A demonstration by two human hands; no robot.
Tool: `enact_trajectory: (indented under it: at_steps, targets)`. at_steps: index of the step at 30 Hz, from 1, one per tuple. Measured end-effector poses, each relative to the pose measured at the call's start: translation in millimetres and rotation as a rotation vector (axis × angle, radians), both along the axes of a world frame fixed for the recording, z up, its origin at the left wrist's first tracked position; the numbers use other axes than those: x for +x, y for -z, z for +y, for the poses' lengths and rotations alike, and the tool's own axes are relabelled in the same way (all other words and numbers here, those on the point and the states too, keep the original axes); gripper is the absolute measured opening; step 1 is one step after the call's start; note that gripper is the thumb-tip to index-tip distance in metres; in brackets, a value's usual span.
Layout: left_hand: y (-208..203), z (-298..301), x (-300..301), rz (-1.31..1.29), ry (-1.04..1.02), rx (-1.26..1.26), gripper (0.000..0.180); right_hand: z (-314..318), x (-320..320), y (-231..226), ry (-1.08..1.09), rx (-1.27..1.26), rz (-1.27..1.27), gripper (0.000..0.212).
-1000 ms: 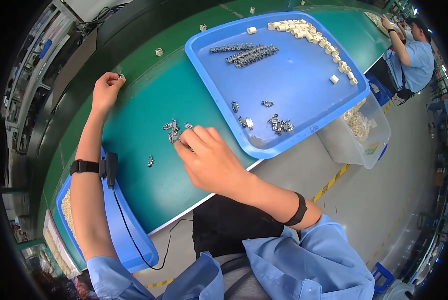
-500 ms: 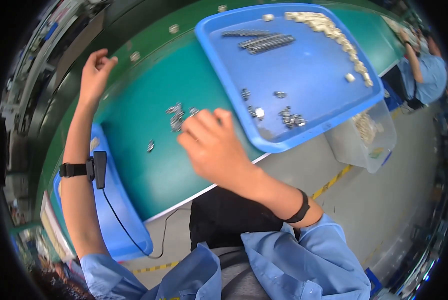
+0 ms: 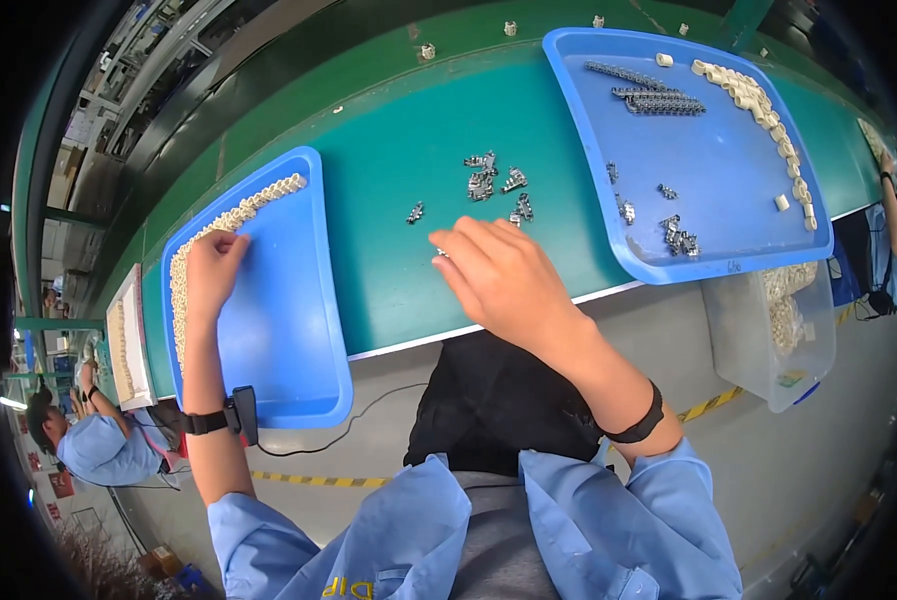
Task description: The person is manually assembling small electronics components into a carrier strip at a factory workbench.
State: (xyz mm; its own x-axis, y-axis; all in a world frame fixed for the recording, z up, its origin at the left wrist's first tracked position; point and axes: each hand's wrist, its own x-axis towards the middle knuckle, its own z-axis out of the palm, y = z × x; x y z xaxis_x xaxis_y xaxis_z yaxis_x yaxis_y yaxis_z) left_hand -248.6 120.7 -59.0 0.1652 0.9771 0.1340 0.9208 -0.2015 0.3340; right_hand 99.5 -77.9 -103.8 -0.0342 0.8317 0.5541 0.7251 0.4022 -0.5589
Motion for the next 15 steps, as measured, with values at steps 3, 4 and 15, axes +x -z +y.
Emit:
enact_trajectory:
  at_steps: [3, 4, 15]
  targets:
    - [10.4, 6.8, 10.6, 0.028, -0.045, 0.080, 0.032, -0.4, -1.5, -3.9, 0.003, 0.019, -0.127, 0.019]
    - [11.7, 9.2, 13.4, 0.044, -0.067, 0.118, 0.034, 0.0, -1.3, -5.0, 0.005, 0.028, -0.189, 0.018]
    - [29.5, 32.8, 10.2, 0.060, 0.014, 0.223, 0.033, 2.1, -1.1, -1.8, 0.031, 0.021, 0.075, 0.009]
